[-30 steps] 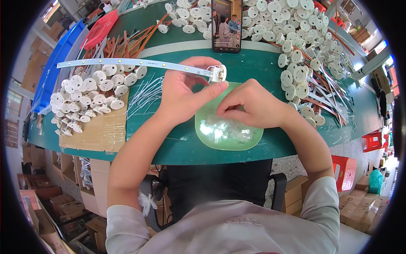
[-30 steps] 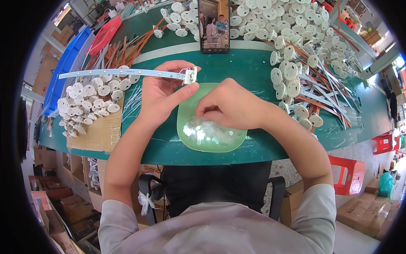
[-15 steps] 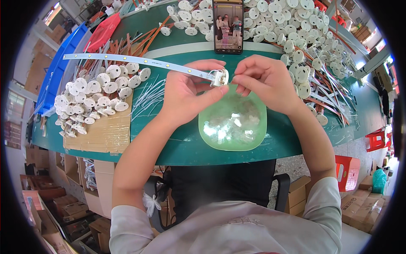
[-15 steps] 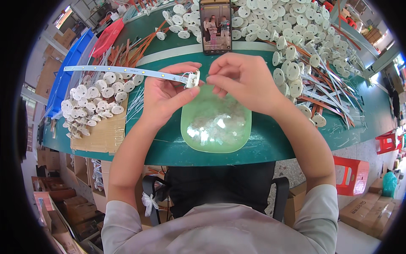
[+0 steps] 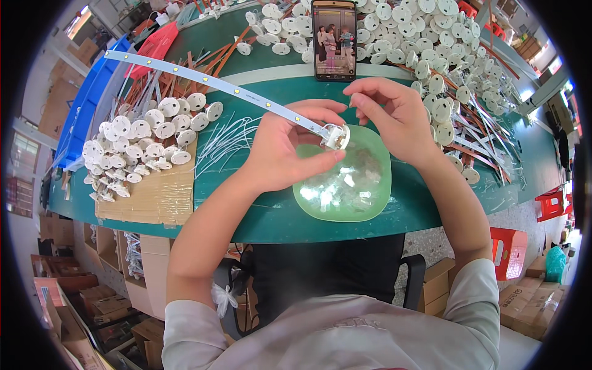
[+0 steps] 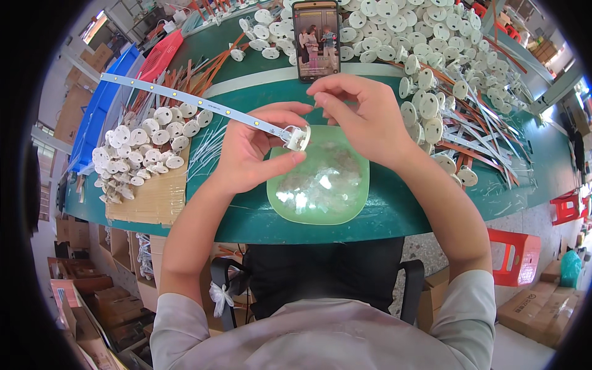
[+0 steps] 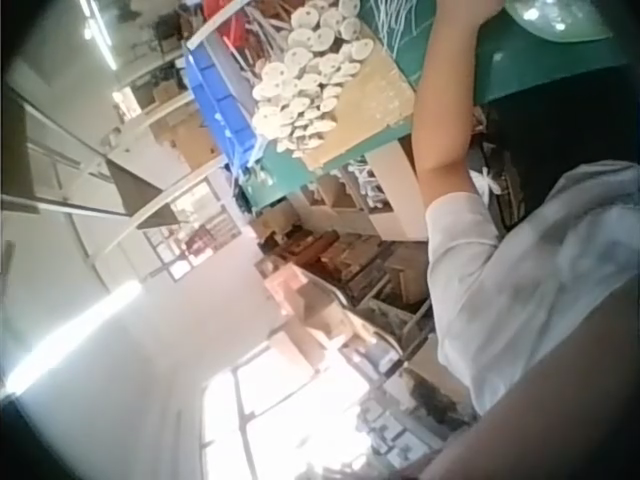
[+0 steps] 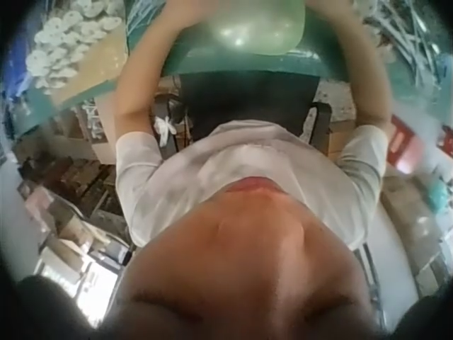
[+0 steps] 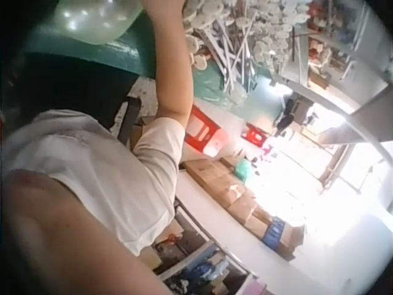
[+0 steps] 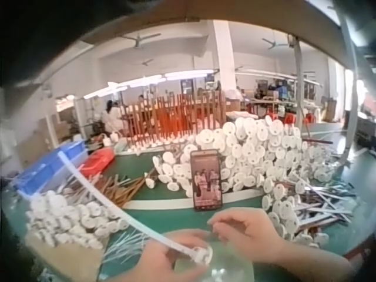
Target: Manually attaching plastic diffusers or light covers to an LED strip at an assembly workbench.
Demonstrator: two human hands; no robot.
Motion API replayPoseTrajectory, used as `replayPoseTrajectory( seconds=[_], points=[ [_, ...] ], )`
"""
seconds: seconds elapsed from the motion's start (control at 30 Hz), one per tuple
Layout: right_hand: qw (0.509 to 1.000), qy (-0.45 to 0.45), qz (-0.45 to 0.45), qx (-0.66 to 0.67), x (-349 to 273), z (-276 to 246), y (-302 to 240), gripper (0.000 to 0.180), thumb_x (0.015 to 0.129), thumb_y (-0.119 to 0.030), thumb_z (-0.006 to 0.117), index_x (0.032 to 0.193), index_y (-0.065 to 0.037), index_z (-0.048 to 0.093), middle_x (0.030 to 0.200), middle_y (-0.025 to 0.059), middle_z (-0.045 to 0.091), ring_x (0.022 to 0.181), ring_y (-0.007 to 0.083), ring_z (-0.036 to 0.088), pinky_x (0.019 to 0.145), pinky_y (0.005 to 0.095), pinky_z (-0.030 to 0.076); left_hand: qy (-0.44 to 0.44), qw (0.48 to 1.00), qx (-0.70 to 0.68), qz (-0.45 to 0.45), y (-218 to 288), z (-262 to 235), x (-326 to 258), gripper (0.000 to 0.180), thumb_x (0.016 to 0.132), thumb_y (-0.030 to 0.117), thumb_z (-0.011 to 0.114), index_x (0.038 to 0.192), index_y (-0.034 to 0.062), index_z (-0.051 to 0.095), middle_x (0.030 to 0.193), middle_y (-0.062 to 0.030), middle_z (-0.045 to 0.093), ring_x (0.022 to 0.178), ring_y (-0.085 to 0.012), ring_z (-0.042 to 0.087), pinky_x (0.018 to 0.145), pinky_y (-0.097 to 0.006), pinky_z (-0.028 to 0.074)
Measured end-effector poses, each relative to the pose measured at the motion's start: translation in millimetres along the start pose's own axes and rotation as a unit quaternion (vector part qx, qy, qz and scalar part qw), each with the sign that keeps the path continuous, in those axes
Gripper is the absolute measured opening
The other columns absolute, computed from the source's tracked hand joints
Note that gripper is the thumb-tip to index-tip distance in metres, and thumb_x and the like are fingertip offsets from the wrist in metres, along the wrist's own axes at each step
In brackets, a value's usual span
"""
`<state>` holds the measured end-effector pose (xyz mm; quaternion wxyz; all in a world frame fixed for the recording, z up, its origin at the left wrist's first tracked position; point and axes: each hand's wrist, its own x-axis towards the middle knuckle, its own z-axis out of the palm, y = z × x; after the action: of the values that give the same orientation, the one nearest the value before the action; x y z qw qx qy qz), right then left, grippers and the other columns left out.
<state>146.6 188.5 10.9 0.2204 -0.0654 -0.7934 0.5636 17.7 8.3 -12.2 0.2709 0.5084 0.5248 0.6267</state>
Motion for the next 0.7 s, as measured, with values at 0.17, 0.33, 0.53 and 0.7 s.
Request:
replayPoseTrajectory(
  seconds=[0.17,0.33,0.53,0.7],
  points=[
    [0.998,0.012,-0.066,-0.001,-1,6,8,0.010,0.099,-0.002,0.057,0.107,0.001,0.063,0.108,0.0091,0.067,0.100,0.0134,0.063,0.088,0.0293,0.051,-0.039,0.999,0.012,0.005,-1,2,-1,0.039,0.072,0.004,0.082,0.109,0.0012,0.069,0.129,-0.0149,0.060,0.104,-0.0180,0.067,0.090,-0.033,0.058],
    [0.996,-0.044,-0.055,0.056,-8,13,6,0.010,0.098,-0.003,0.059,0.106,0.001,0.063,0.123,0.0132,0.064,0.110,0.0149,0.062,0.096,0.0323,0.050,-0.058,0.998,0.011,0.035,-4,4,-2,0.039,0.072,0.005,0.082,0.108,0.0006,0.070,0.121,-0.0118,0.064,0.098,-0.0167,0.067,0.087,-0.031,0.058],
    [0.995,-0.012,-0.096,-0.005,-7,12,7,0.009,0.091,-0.001,0.067,0.101,-0.001,0.067,0.122,0.0115,0.065,0.103,0.0160,0.065,0.088,0.0301,0.052,-0.012,0.999,0.050,0.000,-1,6,-2,0.040,0.071,0.006,0.082,0.108,0.0008,0.070,0.106,-0.0086,0.070,0.095,-0.0154,0.068,0.085,-0.031,0.058],
    [0.955,0.023,-0.205,-0.215,-8,9,1,0.012,0.084,-0.002,0.071,0.096,-0.001,0.069,0.098,0.0100,0.070,0.086,0.0195,0.067,0.073,0.0307,0.055,-0.001,0.994,0.107,0.011,-2,4,-1,0.038,0.070,0.007,0.081,0.106,0.0004,0.071,0.104,-0.0098,0.072,0.092,-0.0166,0.070,0.084,-0.031,0.059]
  ],
)
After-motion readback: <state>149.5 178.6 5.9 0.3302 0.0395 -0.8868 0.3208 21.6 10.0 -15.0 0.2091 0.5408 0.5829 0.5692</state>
